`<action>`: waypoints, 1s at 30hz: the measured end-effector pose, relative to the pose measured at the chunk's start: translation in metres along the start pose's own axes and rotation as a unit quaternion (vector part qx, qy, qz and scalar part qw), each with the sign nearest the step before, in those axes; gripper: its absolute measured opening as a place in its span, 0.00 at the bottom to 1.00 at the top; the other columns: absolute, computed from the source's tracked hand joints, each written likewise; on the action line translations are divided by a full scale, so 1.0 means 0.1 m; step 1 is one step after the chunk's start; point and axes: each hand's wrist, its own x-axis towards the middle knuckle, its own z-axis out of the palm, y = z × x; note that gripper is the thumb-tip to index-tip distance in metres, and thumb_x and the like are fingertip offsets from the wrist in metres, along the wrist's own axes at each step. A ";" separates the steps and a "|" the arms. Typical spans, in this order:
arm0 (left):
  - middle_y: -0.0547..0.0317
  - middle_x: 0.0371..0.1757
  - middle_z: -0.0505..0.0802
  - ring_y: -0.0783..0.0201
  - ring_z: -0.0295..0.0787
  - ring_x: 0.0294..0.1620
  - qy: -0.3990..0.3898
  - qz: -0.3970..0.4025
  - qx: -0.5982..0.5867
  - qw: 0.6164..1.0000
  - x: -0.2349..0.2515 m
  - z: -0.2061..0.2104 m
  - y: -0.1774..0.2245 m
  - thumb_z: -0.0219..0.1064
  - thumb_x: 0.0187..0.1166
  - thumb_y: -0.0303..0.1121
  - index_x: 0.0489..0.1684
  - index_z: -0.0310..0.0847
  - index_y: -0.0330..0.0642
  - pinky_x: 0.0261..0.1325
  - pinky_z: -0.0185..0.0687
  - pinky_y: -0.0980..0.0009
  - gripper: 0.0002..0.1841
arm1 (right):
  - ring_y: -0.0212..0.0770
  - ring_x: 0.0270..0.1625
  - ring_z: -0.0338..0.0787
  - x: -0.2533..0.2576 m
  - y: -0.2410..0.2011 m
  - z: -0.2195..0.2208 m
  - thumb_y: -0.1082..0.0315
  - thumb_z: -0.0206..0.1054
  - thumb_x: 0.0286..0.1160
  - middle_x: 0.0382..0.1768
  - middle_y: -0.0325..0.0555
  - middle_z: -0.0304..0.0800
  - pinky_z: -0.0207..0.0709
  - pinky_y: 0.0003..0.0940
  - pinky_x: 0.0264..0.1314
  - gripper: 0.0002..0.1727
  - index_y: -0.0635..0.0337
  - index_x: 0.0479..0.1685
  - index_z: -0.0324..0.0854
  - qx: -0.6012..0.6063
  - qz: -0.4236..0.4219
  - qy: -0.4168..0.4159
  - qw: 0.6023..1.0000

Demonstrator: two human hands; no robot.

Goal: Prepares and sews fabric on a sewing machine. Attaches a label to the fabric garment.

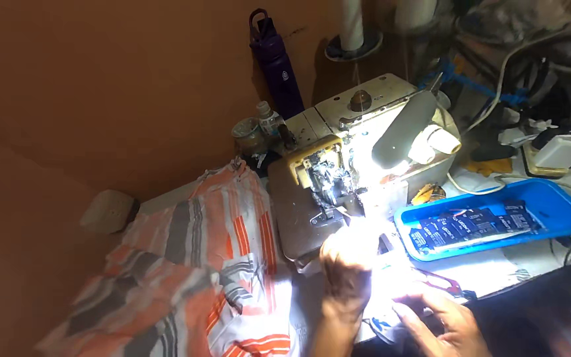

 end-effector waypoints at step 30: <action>0.82 0.43 0.97 0.87 0.92 0.43 0.051 -0.379 -0.362 0.850 -1.04 -1.54 0.53 0.72 0.77 0.34 0.44 0.94 0.53 0.51 0.88 0.86 0.06 | 0.31 0.43 0.96 -0.34 -0.35 0.58 0.63 0.60 0.87 0.45 0.43 0.96 0.89 0.24 0.47 0.10 0.50 0.53 0.86 0.681 0.288 -0.252 0.624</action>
